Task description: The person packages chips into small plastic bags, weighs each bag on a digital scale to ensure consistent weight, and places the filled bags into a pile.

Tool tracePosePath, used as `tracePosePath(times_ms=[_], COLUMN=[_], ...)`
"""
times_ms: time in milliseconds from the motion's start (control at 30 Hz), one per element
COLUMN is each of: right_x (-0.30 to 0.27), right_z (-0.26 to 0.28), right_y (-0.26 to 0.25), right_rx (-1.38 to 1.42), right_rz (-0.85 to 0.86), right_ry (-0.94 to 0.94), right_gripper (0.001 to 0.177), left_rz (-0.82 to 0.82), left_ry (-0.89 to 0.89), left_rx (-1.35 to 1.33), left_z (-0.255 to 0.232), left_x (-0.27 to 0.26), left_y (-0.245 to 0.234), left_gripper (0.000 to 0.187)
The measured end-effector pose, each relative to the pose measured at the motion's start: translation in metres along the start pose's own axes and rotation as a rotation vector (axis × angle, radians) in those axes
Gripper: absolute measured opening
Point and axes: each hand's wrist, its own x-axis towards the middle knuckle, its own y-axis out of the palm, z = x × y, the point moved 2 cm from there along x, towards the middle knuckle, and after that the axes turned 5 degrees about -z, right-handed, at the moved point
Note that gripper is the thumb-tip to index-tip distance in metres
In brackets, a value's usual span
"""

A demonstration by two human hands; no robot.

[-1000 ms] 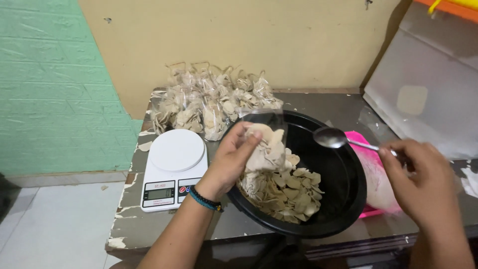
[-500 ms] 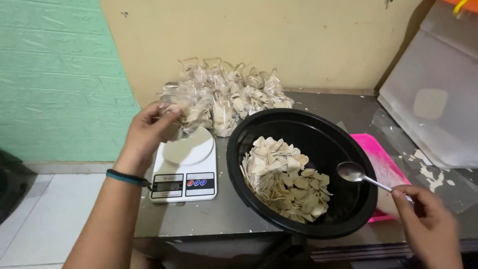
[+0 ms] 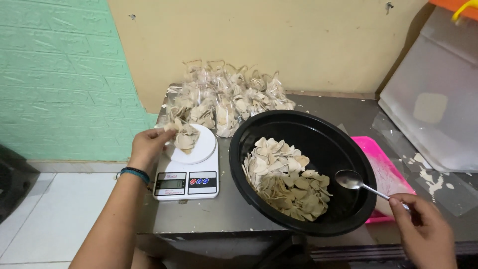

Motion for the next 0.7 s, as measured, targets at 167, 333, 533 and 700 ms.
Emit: tracePosePath(times_ms=[167,333,533,700], right_x=[-0.003,-0.003,-0.007,-0.01], right_z=[-0.004,-0.007,0.001,0.003], right_y=[0.001,0.005,0.005,0.005], right_rx=[0.03,0.007,-0.038,-0.073], right_rz=[-0.014,-0.017,-0.015,-0.035], right_ry=[-0.02,-0.036,-0.025,-0.046], right_gripper=[0.017,0.016,0.015,0.014], left_rz=[0.025,-0.012,-0.059,-0.189], left_ry=[0.027,0.011,-0.059,-0.025], left_rx=[0.407,0.418,0.327,0.268], left_z=[-0.007,-0.003,-0.012,0.014], left_x=[-0.006,-0.01,-0.035,-0.022], left_y=[-0.009,-0.022,-0.05,-0.084], left_gripper=[0.057,0.093,0.087,0.078])
